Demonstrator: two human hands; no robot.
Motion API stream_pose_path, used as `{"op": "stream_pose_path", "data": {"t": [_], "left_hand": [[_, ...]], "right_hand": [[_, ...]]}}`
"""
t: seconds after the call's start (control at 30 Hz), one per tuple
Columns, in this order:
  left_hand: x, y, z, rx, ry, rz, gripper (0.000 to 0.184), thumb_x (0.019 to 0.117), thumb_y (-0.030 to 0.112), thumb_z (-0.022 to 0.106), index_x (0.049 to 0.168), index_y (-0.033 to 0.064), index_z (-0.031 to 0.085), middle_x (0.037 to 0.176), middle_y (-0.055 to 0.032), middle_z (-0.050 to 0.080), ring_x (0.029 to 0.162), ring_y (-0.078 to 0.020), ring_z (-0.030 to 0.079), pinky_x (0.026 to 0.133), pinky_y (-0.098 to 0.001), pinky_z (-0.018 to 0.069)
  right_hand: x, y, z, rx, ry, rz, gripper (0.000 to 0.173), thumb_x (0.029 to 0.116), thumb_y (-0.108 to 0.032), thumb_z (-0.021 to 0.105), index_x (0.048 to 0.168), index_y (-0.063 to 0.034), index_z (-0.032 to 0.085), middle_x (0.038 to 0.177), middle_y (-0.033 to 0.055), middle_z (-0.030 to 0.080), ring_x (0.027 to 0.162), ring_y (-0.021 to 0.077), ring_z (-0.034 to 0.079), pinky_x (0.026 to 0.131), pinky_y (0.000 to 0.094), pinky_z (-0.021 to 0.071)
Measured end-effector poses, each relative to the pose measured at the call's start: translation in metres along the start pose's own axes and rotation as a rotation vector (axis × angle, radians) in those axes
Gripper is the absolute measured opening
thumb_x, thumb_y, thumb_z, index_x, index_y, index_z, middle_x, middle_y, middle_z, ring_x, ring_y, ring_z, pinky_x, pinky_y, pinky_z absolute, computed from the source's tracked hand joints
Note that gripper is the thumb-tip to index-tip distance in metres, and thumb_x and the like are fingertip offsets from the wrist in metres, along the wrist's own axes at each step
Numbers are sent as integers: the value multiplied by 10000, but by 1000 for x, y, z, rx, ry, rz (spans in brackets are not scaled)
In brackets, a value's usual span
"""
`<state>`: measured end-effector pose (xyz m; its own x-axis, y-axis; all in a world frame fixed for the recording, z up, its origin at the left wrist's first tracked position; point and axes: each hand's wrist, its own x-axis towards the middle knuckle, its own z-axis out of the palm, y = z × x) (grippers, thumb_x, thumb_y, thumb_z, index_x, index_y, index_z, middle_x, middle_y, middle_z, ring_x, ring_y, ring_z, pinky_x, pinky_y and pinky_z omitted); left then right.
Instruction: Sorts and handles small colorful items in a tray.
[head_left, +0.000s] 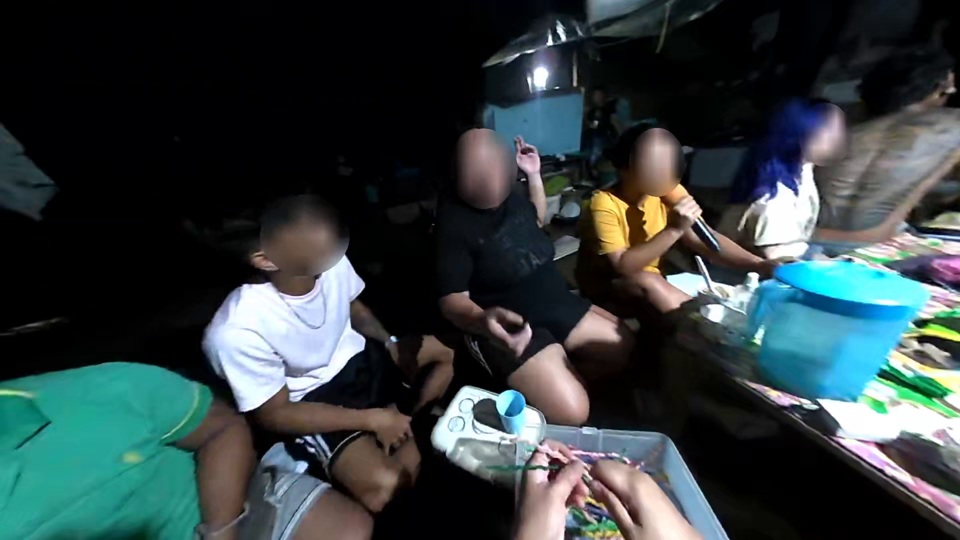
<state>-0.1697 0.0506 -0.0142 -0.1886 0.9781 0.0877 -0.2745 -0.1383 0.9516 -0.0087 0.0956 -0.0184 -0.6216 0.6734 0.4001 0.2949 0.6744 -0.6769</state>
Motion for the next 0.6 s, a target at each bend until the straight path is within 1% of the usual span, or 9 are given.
{"op": "stream_pose_path", "data": {"t": [0.1, 0.17, 0.27, 0.3, 0.37, 0.4, 0.47, 0.53, 0.6], "left_hand": [[-2, 6, -14, -144, 111, -9, 115, 984, -61, 506, 1009, 47, 536, 728, 9, 647, 579, -37, 597, 574, -188, 522], [1, 8, -19, -217, 185, -38, 103, 1008, -47, 478, 1004, 46, 523, 717, 0, 628, 561, -32, 573, 568, -173, 508], [6, 10, -15, -289, 283, -89, 87, 1028, -20, 478, 992, 48, 518, 714, 0, 603, 549, -33, 551, 556, -164, 495], [7, 10, -12, -294, 311, -83, 88, 1026, -22, 486, 986, 46, 525, 713, -1, 609, 547, -31, 551, 549, -161, 487], [6, 12, -7, -303, 350, -41, 88, 1017, -40, 490, 987, 35, 524, 741, -18, 620, 553, -32, 550, 538, -157, 480], [5, 12, -6, -314, 366, -19, 95, 1013, -47, 489, 985, 36, 524, 745, -21, 624, 553, -34, 552, 536, -157, 480], [3, 10, -4, -339, 405, 20, 106, 1007, -54, 492, 976, 41, 530, 755, -17, 627, 554, -31, 554, 531, -156, 484], [1, 9, -4, -359, 448, 43, 109, 1007, -53, 498, 972, 42, 537, 769, -15, 624, 567, -34, 561, 541, -156, 494], [1, 6, -5, -326, 469, 103, 110, 996, -46, 505, 965, 51, 546, 771, -3, 633, 583, -30, 581, 562, -160, 517]], "right_hand": [[12, 6, 12, -28, 4, -167, 262, 1013, -108, 517, 989, 66, 713, 933, 213, 719, 908, 345, 717, 861, 513, 568], [15, 11, 15, -42, -3, -217, 259, 1003, -107, 518, 973, 56, 718, 917, 206, 721, 897, 338, 721, 850, 506, 572], [15, 22, 14, -48, 19, -260, 283, 997, -127, 496, 928, 39, 716, 865, 184, 714, 839, 298, 717, 795, 469, 579], [14, 24, 12, -52, 34, -266, 289, 993, -134, 490, 902, 32, 709, 832, 172, 703, 801, 280, 709, 760, 450, 577], [11, 27, 10, -54, 81, -295, 307, 985, -164, 479, 833, 6, 685, 749, 137, 672, 716, 226, 679, 688, 382, 564], [10, 29, 9, -46, 93, -307, 316, 987, -179, 471, 807, -9, 668, 720, 118, 649, 691, 201, 656, 669, 353, 549], [6, 30, 6, -35, 107, -330, 332, 990, -201, 462, 762, -35, 636, 683, 89, 616, 660, 166, 626, 639, 318, 530], [2, 31, 2, -23, 112, -343, 335, 998, -218, 459, 749, -54, 611, 672, 67, 589, 653, 141, 603, 627, 295, 512], [-2, 31, -3, -20, 131, -343, 330, 996, -218, 462, 745, -60, 605, 669, 58, 581, 651, 133, 593, 626, 286, 507]]}}
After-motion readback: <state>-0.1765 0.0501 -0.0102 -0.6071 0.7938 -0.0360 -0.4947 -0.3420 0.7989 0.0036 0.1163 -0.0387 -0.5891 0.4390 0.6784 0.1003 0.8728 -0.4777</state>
